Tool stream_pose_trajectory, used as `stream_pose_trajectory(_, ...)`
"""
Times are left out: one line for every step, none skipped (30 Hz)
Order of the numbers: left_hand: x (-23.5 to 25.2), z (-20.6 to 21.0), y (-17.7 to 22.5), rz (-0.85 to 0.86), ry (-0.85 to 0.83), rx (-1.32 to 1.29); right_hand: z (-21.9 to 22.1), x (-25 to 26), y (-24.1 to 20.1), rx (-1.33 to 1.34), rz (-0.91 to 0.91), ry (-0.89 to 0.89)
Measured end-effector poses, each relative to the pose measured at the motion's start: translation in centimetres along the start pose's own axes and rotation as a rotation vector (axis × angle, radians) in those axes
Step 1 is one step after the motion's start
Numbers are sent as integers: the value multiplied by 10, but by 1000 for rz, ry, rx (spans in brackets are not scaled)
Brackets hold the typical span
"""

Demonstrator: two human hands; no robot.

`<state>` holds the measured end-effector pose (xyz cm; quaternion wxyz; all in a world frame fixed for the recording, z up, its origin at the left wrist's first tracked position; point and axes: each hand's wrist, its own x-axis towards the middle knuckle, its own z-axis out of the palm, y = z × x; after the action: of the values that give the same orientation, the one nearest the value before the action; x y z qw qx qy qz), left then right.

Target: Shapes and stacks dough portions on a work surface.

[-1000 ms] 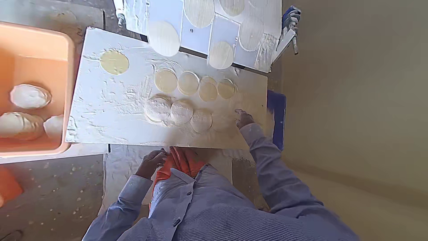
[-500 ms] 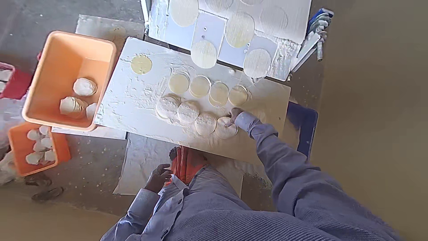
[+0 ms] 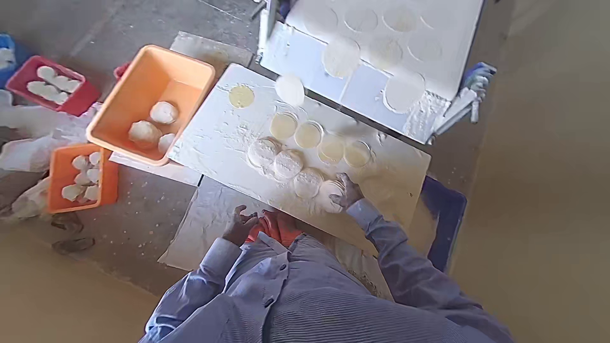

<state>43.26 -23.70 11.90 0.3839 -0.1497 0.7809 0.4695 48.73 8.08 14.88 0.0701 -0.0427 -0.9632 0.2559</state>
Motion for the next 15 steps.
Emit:
stream_pose_trajectory(3,0,4,30,-16,-1,14,2,27,106,67,-113)
stream_pose_trajectory(8,0,8,74,-28,-17,16,17,30,101,221,-310)
stream_pose_trajectory(13,1,14,125,-35,-53,16,33,21,59,311,-437)
stream_pose_trajectory(17,4,20,171,-47,-114,15,44,7,17,324,-489)
stream_pose_trajectory(25,6,28,204,-70,-181,14,49,-6,-10,271,-476)
stream_pose_trajectory(34,8,37,232,-114,-257,15,53,-17,-5,190,-428)
stream_pose_trajectory(42,10,46,243,-169,-356,16,57,-27,36,103,-362)
stream_pose_trajectory(52,14,55,233,-230,-475,18,64,-35,103,31,-307)
stream_pose_trajectory(61,16,64,217,-310,-615,20,74,-45,187,-17,-268)
stream_pose_trajectory(70,19,70,214,-397,-763,24,85,-56,270,-38,-246)
stream_pose_trajectory(77,20,76,206,-485,-926,29,98,-67,349,-33,-243)
stream_pose_trajectory(83,18,81,181,-562,-1096,36,113,-77,416,-21,-247)
stream_pose_trajectory(87,12,88,140,-582,-1231,44,128,-88,472,-2,-255)
stream_pose_trajectory(92,1,92,112,-571,-1314,53,144,-98,518,22,-266)
stream_pose_trajectory(99,-14,95,113,-539,-1335,63,160,-107,561,44,-283)
